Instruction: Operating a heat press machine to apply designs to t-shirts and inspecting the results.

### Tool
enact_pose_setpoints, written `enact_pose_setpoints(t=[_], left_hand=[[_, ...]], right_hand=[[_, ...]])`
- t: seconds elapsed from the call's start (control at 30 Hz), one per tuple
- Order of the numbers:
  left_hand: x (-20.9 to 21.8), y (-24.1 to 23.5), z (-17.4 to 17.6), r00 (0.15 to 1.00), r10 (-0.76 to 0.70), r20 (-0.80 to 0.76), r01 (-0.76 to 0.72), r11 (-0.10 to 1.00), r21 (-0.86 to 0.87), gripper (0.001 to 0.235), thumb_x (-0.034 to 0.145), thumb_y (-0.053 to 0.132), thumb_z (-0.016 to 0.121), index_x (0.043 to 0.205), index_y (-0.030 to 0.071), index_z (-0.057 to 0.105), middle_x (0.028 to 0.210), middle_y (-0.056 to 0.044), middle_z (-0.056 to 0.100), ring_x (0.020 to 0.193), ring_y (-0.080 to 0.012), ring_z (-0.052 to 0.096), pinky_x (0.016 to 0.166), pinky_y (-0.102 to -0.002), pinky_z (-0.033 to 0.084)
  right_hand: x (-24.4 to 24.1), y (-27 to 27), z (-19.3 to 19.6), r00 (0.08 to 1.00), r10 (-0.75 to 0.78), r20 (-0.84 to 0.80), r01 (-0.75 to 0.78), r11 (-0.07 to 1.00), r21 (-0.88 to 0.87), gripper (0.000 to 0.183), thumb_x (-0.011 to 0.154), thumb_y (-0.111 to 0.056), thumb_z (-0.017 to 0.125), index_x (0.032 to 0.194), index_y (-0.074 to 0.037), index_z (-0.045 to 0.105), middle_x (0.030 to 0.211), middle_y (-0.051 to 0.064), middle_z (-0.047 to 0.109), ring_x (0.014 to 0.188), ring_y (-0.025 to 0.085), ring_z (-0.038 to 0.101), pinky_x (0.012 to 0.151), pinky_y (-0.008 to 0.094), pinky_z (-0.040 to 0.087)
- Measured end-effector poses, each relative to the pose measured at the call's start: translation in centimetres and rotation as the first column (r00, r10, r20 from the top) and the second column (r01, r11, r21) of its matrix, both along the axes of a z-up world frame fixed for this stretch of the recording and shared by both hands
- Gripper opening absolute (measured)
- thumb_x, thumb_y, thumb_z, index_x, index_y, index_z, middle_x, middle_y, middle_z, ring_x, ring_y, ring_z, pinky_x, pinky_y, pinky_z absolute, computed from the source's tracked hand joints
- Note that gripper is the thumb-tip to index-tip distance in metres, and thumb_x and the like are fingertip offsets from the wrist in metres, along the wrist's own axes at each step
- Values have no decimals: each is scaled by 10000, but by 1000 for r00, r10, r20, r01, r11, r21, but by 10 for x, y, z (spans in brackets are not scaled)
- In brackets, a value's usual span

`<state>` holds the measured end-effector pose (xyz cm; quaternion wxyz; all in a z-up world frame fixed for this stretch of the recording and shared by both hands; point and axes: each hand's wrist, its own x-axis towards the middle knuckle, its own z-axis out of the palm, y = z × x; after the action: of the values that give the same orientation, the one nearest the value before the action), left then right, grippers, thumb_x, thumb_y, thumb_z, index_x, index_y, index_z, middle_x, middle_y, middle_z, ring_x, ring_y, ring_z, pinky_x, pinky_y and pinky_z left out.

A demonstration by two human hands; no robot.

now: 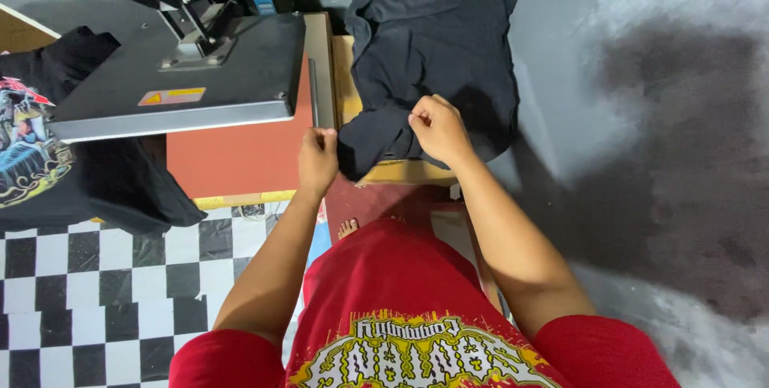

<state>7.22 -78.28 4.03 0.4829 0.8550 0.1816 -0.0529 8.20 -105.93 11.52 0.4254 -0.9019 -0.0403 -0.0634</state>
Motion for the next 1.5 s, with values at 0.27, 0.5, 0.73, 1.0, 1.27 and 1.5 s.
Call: enact_pose_setpoints(t=[0.27,0.5,0.73,1.0,1.27,1.5], left_hand=[[-24,-22,71,959,-74,274,101,991,-85,233,1057,320,550,1095,91,577,989,-207,643,1031,-467,656,870,-551,513],[-4,-40,147,870,-232,436,343,919,-195,216,1101,324,497,1211,144,548,1101,-210,670,1122,-463,637,948,-557,487],[14,-61,168,598,-577,556,618,774,137,302,893,271,831,1132,136,706,912,-177,668,967,-417,674,869,-491,524],[17,-70,235,783,-103,613,501,688,-525,124,1047,158,615,1087,98,715,814,-24,625,734,-104,600,630,-234,527],[26,-26,225,773,36,633,401,747,-531,134,1050,193,641,1145,98,647,965,-31,627,862,-116,584,749,-282,551],[2,-19,205,550,-443,708,503,853,142,1137,831,325,890,1634,120,112,1627,-305,179,1576,-430,156,1286,-489,214]], right_hand=[[-15,32,54,987,-144,-71,145,989,1,156,968,-245,651,995,-98,606,962,187,682,972,430,687,782,517,539],[-17,47,87,922,-58,383,102,990,-95,111,960,-117,692,961,-60,596,857,206,646,874,446,684,761,506,562],[-29,42,153,836,-15,549,39,999,-32,92,960,-148,720,1001,-128,640,797,84,636,817,328,685,737,415,564],[-48,37,121,996,-51,-67,56,996,74,914,708,-358,921,1444,-48,477,1253,256,585,1221,459,571,1040,569,450],[-12,3,88,844,-489,221,385,839,385,319,881,26,598,1189,-20,667,1019,262,656,998,372,656,903,457,506],[-15,37,189,892,-178,415,-25,898,440,403,803,100,524,1126,-97,663,1085,12,662,1026,128,623,929,250,483]])
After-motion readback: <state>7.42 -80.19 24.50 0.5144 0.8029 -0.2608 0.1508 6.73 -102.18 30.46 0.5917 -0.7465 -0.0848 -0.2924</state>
